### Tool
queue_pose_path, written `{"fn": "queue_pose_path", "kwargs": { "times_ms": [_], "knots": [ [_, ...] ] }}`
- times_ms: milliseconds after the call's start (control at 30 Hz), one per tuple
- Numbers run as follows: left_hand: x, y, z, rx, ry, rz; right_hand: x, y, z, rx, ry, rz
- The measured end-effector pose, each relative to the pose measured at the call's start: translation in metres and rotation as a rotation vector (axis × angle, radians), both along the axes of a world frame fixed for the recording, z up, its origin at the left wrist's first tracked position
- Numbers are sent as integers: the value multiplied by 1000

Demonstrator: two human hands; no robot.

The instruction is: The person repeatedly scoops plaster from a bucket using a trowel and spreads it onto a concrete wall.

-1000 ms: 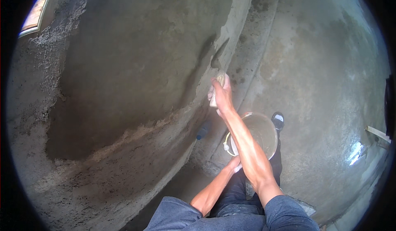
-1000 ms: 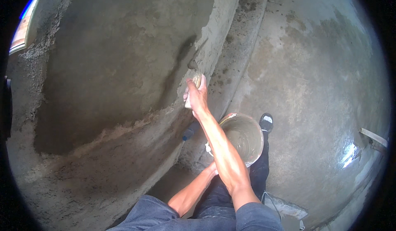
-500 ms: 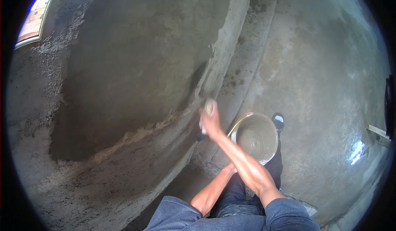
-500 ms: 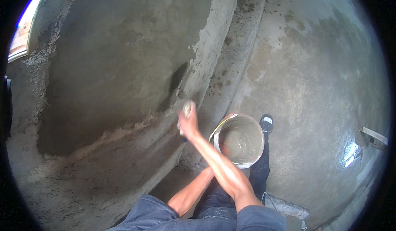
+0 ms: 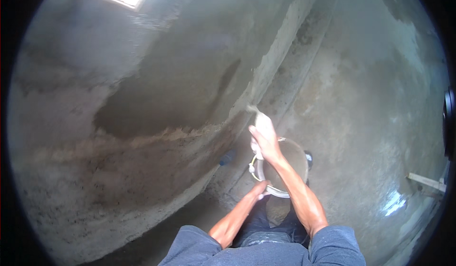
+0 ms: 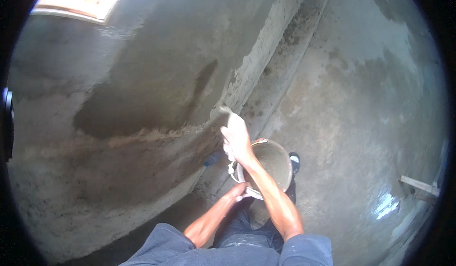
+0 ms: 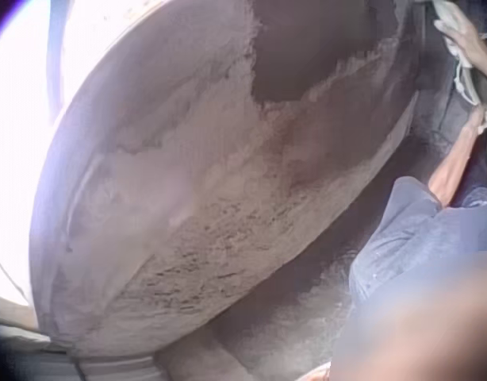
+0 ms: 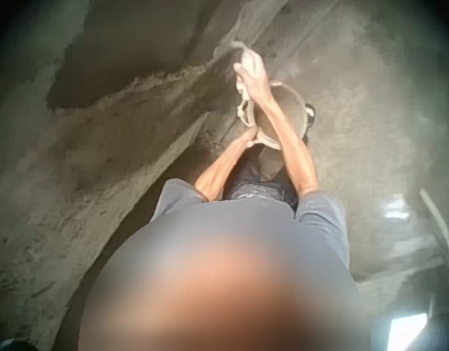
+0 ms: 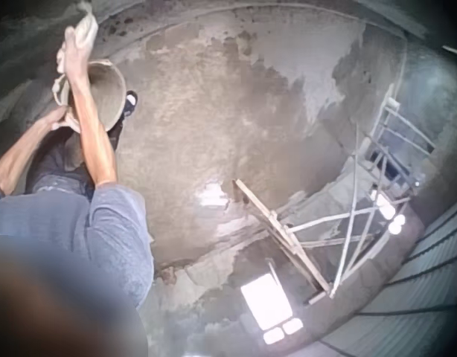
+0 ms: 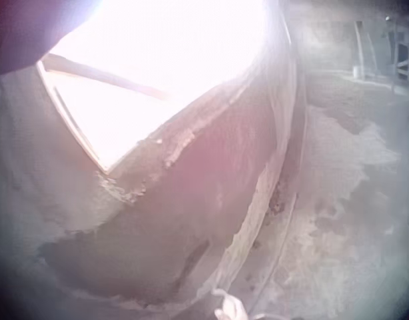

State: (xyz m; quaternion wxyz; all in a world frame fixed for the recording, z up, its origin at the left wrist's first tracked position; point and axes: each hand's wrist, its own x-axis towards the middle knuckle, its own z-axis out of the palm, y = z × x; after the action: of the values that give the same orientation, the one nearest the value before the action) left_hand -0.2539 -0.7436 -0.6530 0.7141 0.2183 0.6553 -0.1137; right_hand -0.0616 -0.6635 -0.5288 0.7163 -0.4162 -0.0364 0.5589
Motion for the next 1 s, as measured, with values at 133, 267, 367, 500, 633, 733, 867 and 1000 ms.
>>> {"fn": "queue_pose_path", "kwargs": {
  "times_ms": [133, 267, 367, 500, 633, 733, 867, 1000],
  "knots": [
    [8, 21, 69, 270, -44, -265, 23, -116, 37, -316, -149, 60],
    [16, 32, 127, 648, 16, -439, 56, -236, 84, -358, -363, 37],
    [37, 31, 191, 957, 95, -580, 74, -305, 135, -384, -519, 53],
    [75, 29, 286, 1461, 157, -677, 75, -340, 179, -363, -613, -76],
    [105, 64, 308, 1688, -280, -657, 64, -325, 191, -255, -683, -162],
    [142, 58, 338, 1592, -310, -692, 68, -324, 211, -201, -755, -95],
    [148, 89, 387, 1334, -245, -746, 75, -326, 226, -147, -881, -9],
    [141, 84, 454, 1437, -761, -505, 85, -321, 255, -152, -1326, 120]
  ]
}}
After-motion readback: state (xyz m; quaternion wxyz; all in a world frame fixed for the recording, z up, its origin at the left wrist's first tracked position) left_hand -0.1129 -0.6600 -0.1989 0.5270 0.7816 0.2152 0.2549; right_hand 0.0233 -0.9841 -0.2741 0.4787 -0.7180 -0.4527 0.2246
